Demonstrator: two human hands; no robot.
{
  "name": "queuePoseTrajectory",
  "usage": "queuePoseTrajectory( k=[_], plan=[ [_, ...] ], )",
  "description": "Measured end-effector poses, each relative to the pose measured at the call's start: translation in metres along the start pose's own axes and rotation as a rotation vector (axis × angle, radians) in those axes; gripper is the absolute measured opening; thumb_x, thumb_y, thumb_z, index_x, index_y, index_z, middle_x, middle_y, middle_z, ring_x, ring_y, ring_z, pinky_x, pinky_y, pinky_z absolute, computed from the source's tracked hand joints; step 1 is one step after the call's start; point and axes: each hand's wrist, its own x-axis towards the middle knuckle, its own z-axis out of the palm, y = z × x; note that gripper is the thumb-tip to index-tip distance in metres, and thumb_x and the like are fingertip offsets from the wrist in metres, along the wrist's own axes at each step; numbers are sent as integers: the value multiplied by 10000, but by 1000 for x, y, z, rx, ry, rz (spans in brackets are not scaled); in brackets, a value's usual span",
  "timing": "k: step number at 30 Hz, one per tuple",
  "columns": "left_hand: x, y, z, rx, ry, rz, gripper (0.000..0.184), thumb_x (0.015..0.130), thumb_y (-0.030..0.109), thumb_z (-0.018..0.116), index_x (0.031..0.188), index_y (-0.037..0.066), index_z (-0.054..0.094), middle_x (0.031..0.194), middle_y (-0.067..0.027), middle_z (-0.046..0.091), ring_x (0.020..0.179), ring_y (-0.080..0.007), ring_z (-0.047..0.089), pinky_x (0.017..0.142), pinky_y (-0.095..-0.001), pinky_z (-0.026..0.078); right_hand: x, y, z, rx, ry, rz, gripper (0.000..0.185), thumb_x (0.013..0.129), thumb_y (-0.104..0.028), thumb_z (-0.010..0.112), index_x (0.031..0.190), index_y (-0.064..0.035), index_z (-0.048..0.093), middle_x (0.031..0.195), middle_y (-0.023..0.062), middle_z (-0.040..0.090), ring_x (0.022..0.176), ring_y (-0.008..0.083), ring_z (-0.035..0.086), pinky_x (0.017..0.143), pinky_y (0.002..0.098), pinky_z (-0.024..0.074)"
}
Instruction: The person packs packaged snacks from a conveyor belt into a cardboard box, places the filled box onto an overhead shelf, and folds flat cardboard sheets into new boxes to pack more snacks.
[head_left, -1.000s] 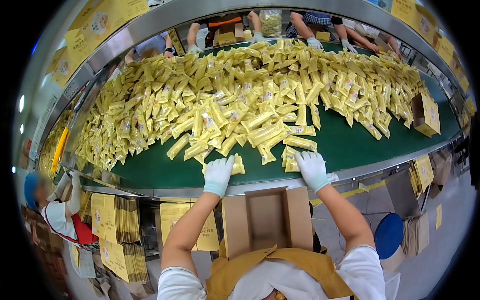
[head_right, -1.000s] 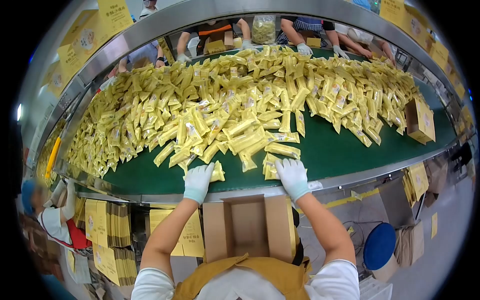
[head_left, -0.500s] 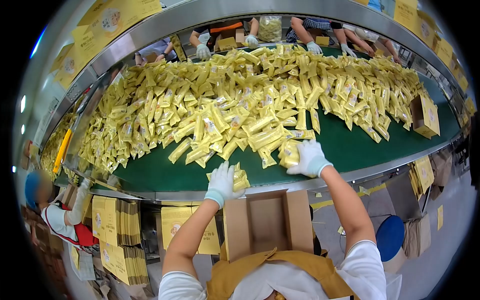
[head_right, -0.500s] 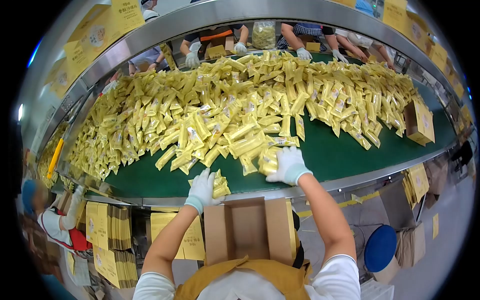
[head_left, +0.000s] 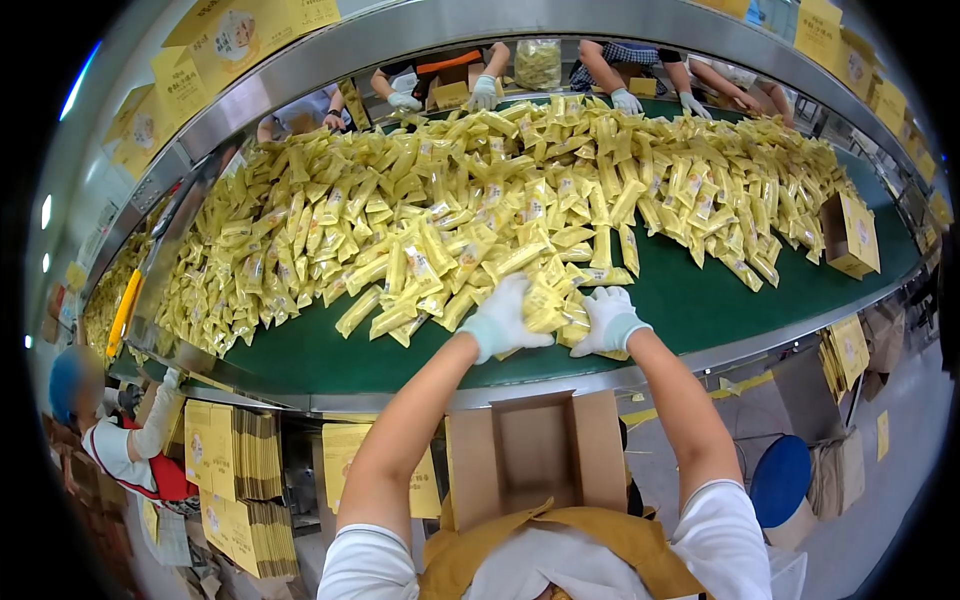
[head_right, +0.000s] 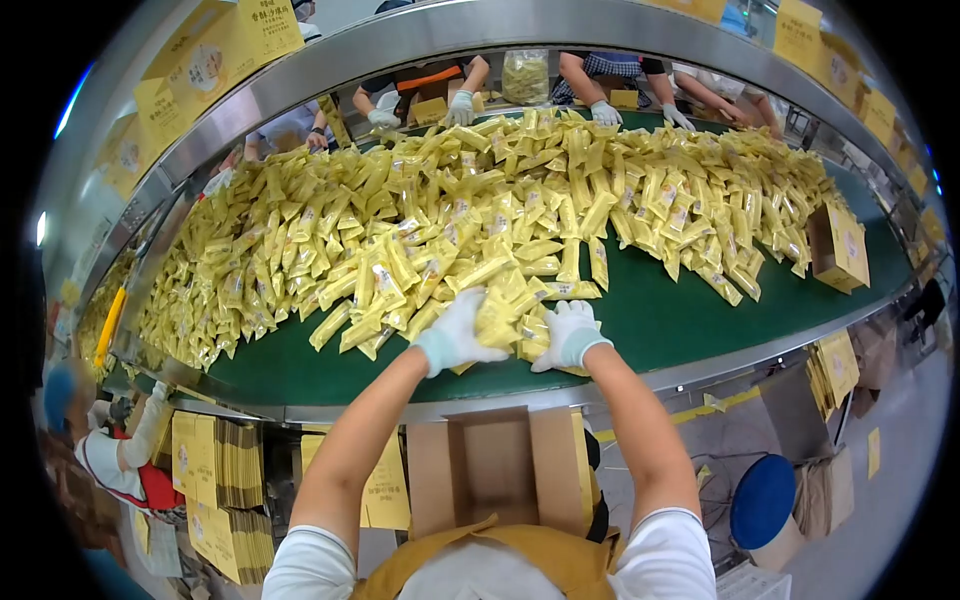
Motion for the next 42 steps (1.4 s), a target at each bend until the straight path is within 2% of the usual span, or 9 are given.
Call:
queuePoseTrajectory(
  k=[2, 12, 18, 23, 28, 32, 37, 38, 42],
  plan=[
    [33, 3, 15, 274, -35, -16, 1130, 606, 578, 858, 1428, -67, 427, 1453, -276, 427, 1393, -423, 370, 1177, -452, 311, -4, -2, -1, 30, -17, 8, 921, 570, -670, 808, 1211, -28, 646, 1224, 211, 562, 1198, 370, 524, 1043, 427, 428],
    [-9, -6, 7, 420, -42, 77, 1034, 598, 544, 870, 1375, -28, 497, 1441, -235, 456, 1336, -404, 432, 1165, -444, 316, -49, 10, 13, 120, 48, -124, 852, 581, -543, 829, 1230, -38, 611, 1329, 230, 506, 1185, 421, 500, 1043, 469, 411],
    [-85, -25, -4, 480, -117, -277, 1049, 629, 589, 817, 1411, -5, 449, 1331, -202, 502, 1288, -338, 477, 1071, -455, 385, -47, 7, 33, 207, 189, 78, 785, 618, -538, 809, 1192, -60, 569, 1163, 188, 534, 1102, 381, 541, 960, 470, 445],
    [-93, -30, 14, 581, -20, -329, 1188, 671, 621, 766, 1539, -4, 249, 1390, -208, 480, 1296, -339, 473, 1047, -467, 377, -36, -8, 18, 100, 6, 323, 1252, 651, -567, 806, 1586, -51, 152, 1236, 225, 541, 1089, 378, 568, 938, 474, 466],
    [-93, -24, 15, 682, -79, -374, 1262, 687, 656, 736, 1575, -22, 150, 1378, -193, 493, 1278, -327, 479, 1044, -481, 356, -45, 4, 34, 14, 41, 155, 1219, 672, -598, 771, 1583, -48, 175, 1249, 241, 542, 1106, 388, 567, 956, 472, 461],
    [-93, -24, 7, 551, -108, -397, 1272, 668, 676, 740, 1568, -23, 174, 1389, -197, 498, 1276, -333, 495, 1061, -457, 363, -54, 5, 12, 24, 23, 142, 1225, 671, -573, 781, 1575, -17, 168, 1250, 235, 543, 1115, 390, 561, 966, 464, 457],
    [-128, -49, 1, -39, 454, -267, 1287, 600, 397, 917, 1534, -108, 190, 1367, -277, 504, 1248, -408, 540, 1094, -410, 428, -103, -11, -32, 189, 438, -87, 1176, 663, -459, 824, 1520, 64, 211, 1197, 234, 567, 1082, 404, 571, 969, 484, 450],
    [-135, -77, 12, -163, 635, -138, 1267, 625, 332, 914, 1544, -106, 159, 1434, -303, 459, 1318, -369, 512, 1124, -397, 405, -116, -20, -44, 234, 515, -161, 1159, 664, -442, 827, 1508, 76, 224, 1180, 236, 573, 1074, 408, 574, 966, 487, 450],
    [-171, -34, -10, -885, 501, 22, 1245, 679, 108, 850, 1604, 8, 23, 1459, -188, 461, 1277, -244, 530, 1073, -373, 449, -147, -66, -75, 305, 432, -453, 1063, 655, -404, 825, 1442, 87, 308, 1075, 226, 601, 981, 404, 597, 904, 484, 455]
  ],
)
